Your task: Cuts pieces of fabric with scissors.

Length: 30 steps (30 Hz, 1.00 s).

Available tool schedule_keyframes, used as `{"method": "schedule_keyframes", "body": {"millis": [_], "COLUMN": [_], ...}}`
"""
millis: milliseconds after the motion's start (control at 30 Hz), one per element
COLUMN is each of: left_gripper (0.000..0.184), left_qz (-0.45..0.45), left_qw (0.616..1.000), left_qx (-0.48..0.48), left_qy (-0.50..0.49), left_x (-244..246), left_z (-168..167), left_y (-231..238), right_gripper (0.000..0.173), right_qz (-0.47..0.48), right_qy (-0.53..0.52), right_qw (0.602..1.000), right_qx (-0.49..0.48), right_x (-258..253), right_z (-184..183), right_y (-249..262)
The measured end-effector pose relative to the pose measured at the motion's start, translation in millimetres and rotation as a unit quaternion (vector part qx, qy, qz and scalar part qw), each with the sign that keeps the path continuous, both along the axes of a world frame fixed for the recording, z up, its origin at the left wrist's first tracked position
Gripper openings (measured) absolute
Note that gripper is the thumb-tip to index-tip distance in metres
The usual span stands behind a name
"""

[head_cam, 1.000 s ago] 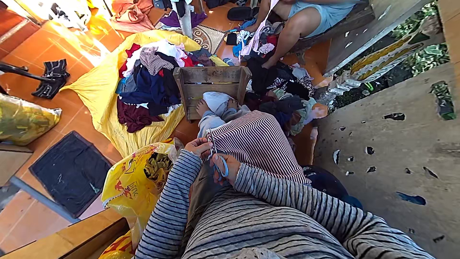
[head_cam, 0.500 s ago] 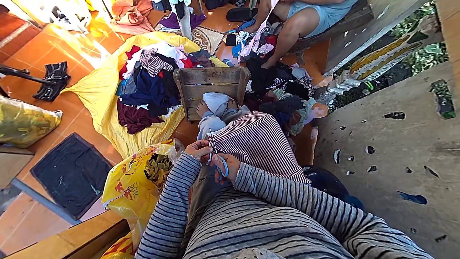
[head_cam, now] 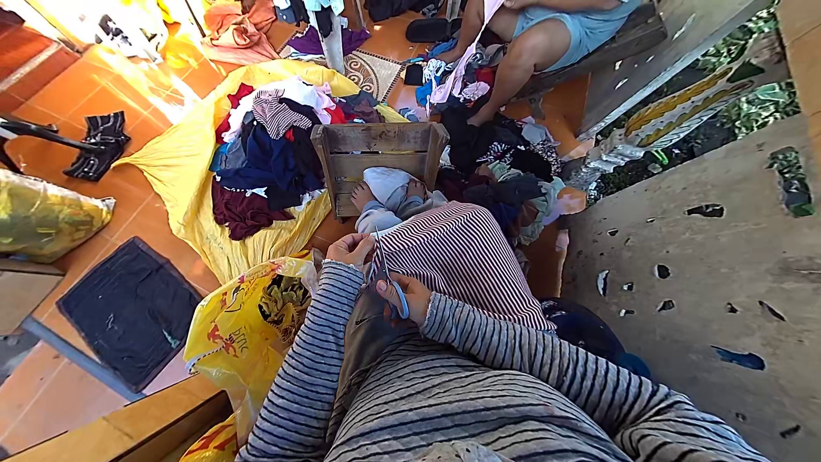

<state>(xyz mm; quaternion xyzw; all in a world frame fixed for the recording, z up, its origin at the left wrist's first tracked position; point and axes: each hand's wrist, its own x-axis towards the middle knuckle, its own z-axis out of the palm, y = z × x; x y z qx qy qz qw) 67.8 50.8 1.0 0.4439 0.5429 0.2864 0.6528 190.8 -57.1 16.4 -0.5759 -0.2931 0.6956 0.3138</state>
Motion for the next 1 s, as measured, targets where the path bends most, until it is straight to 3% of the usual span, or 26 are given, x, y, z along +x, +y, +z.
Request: {"method": "schedule_keyframes", "body": {"millis": [267, 600, 833, 933, 1000], "left_gripper": [0.007, 0.008, 0.007, 0.006, 0.016], "left_qz": [0.046, 0.017, 0.051, -0.002, -0.074], "left_qw": [0.995, 0.997, 0.998, 1.000, 0.996], "left_qx": [0.010, 0.022, 0.014, 0.015, 0.038], "left_qy": [-0.090, -0.068, -0.038, -0.009, 0.021], "left_x": [4, 5, 1, 1, 0], "left_z": [-2, 7, 10, 9, 12], "left_y": [1, -1, 3, 0, -5], "right_gripper": [0.032, 0.035, 0.031, 0.033, 0.042], "right_qz": [-0.021, 0.001, 0.029, 0.035, 0.035], "right_qy": [0.062, 0.066, 0.049, 0.024, -0.003], "right_qw": [0.996, 0.991, 0.993, 0.994, 0.995], "right_qx": [0.066, 0.119, 0.104, 0.098, 0.097], "right_x": [11, 28, 29, 32, 35], "right_z": [-11, -28, -25, -26, -26], "right_y": [7, 10, 8, 5, 4]}}
